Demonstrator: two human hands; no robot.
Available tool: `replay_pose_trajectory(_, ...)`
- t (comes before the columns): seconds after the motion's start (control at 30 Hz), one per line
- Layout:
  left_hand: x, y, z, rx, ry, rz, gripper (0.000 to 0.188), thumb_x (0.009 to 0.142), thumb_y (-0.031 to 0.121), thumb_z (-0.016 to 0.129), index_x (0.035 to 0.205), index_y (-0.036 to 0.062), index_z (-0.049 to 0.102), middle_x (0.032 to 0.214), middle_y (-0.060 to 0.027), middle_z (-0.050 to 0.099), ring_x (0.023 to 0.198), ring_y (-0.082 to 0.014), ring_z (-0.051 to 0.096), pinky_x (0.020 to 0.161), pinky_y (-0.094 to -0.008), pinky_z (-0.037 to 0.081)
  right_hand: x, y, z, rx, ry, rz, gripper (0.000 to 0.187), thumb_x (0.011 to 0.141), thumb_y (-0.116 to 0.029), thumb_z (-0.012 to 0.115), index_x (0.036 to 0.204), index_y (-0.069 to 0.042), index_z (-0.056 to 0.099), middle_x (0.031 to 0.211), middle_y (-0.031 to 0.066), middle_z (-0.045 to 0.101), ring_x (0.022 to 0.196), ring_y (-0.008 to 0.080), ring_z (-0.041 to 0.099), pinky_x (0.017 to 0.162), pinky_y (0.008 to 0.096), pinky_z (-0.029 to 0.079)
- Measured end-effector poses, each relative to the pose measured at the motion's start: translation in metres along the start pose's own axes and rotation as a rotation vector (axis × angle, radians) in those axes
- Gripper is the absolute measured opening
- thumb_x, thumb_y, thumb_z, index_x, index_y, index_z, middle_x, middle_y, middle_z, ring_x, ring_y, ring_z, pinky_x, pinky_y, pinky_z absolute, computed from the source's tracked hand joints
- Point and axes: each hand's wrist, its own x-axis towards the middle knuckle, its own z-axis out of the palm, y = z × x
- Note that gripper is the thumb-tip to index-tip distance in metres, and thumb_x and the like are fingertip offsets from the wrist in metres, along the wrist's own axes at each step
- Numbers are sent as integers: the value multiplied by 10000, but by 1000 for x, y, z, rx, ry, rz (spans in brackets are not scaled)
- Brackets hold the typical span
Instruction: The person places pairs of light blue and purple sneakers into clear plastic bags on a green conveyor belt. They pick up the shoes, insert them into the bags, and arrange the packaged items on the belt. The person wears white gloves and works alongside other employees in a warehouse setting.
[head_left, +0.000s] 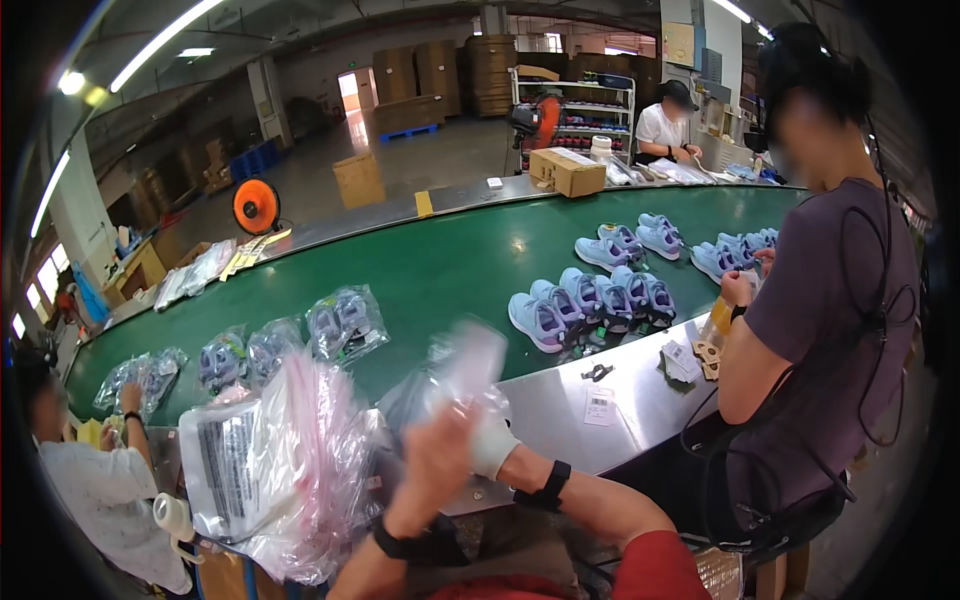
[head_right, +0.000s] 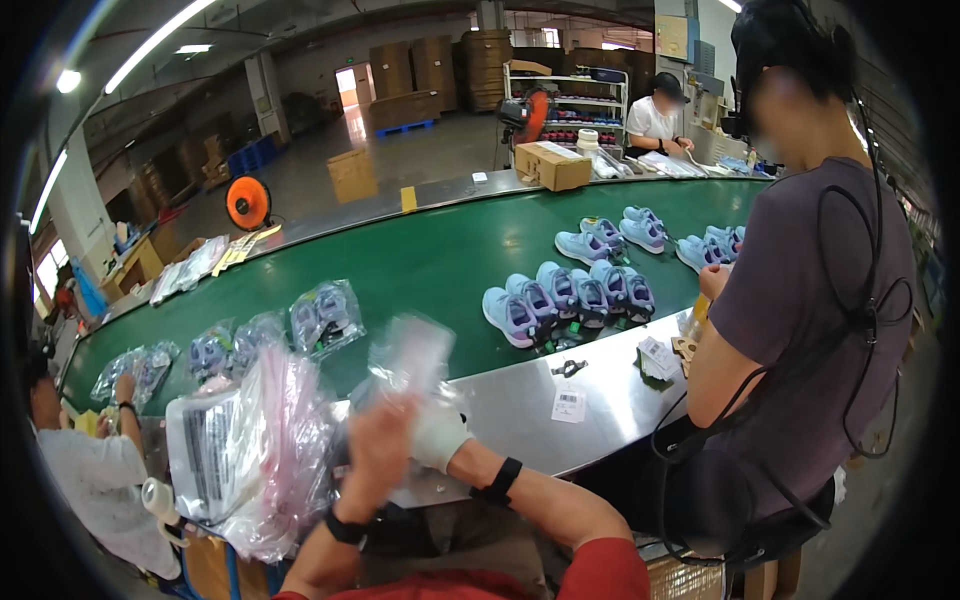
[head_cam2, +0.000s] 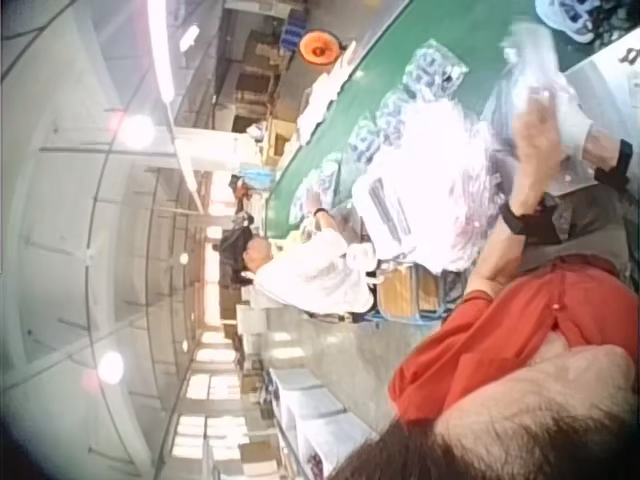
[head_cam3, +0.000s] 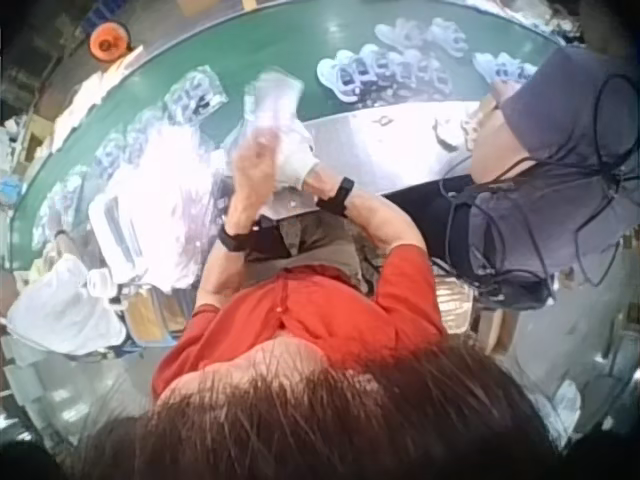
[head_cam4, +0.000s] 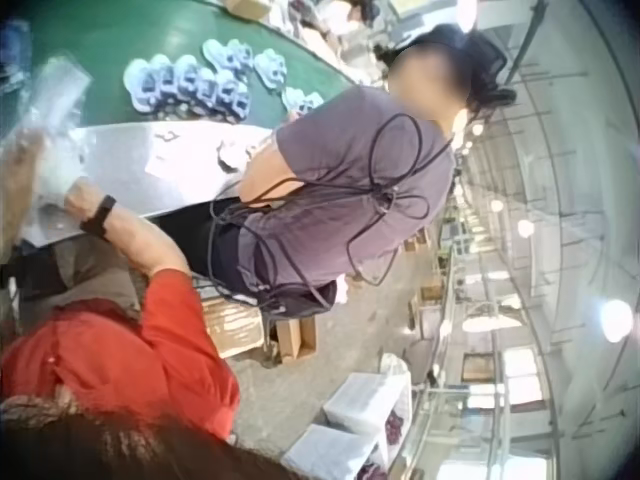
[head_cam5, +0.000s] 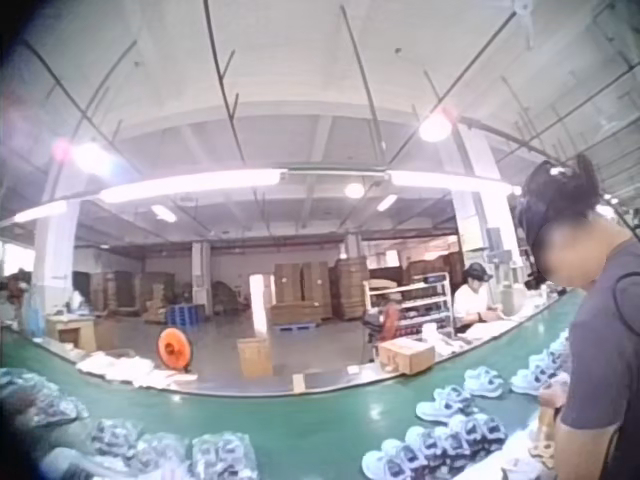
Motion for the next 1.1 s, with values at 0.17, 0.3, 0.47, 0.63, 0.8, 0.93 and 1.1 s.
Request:
replay_pose_trajectory(0.17,28,7,-20,-67,83,-121,161,895,104,523,943,2,638,815,-156,645,620,-222,613,539,-363,458,38,-38,-65,-312,-352,23,281,814,-350,602,873,-84,668,946,129,630,979,276,585,855,420,473)
replay_pose_trajectory(0.3,-15,14,8,-27,11,16,48,839,78,606,811,38,605,606,-121,545,484,-206,498,474,-342,372,40,2,-22,-57,-263,90,277,823,-340,590,881,-81,673,960,135,639,969,288,598,849,422,480)
replay_pose_trajectory(0.47,35,12,-11,-140,54,-264,120,842,114,654,808,3,625,570,-69,501,500,-97,431,477,-292,364,83,30,9,-76,-260,155,275,834,-327,575,890,-79,678,977,142,651,955,302,613,842,423,488)
replay_pose_trajectory(0.63,46,-17,8,-181,120,-287,135,832,124,670,813,-2,622,597,-7,501,537,-67,432,498,-256,361,132,51,42,-13,-200,112,275,846,-315,559,900,-76,684,993,149,663,942,317,629,835,425,497)
replay_pose_trajectory(0.8,36,-53,6,-662,338,-613,66,894,114,642,888,53,617,697,62,549,558,-22,445,480,-196,340,175,59,43,98,-303,68,277,857,-302,544,910,-73,690,1010,157,675,928,332,644,828,427,505)
replay_pose_trajectory(0.93,22,-80,2,-820,533,-686,64,921,147,611,944,87,610,759,65,556,576,-9,476,449,-178,331,116,64,36,456,-295,421,386,852,-383,585,951,-18,658,909,155,685,778,275,649,730,344,516)
replay_pose_trajectory(1.1,18,-65,11,-974,523,-756,88,923,162,607,950,78,607,800,36,597,640,-31,528,509,-186,405,64,26,-28,1064,-461,402,367,942,-318,546,1126,-2,569,916,60,619,833,113,570,734,263,466)
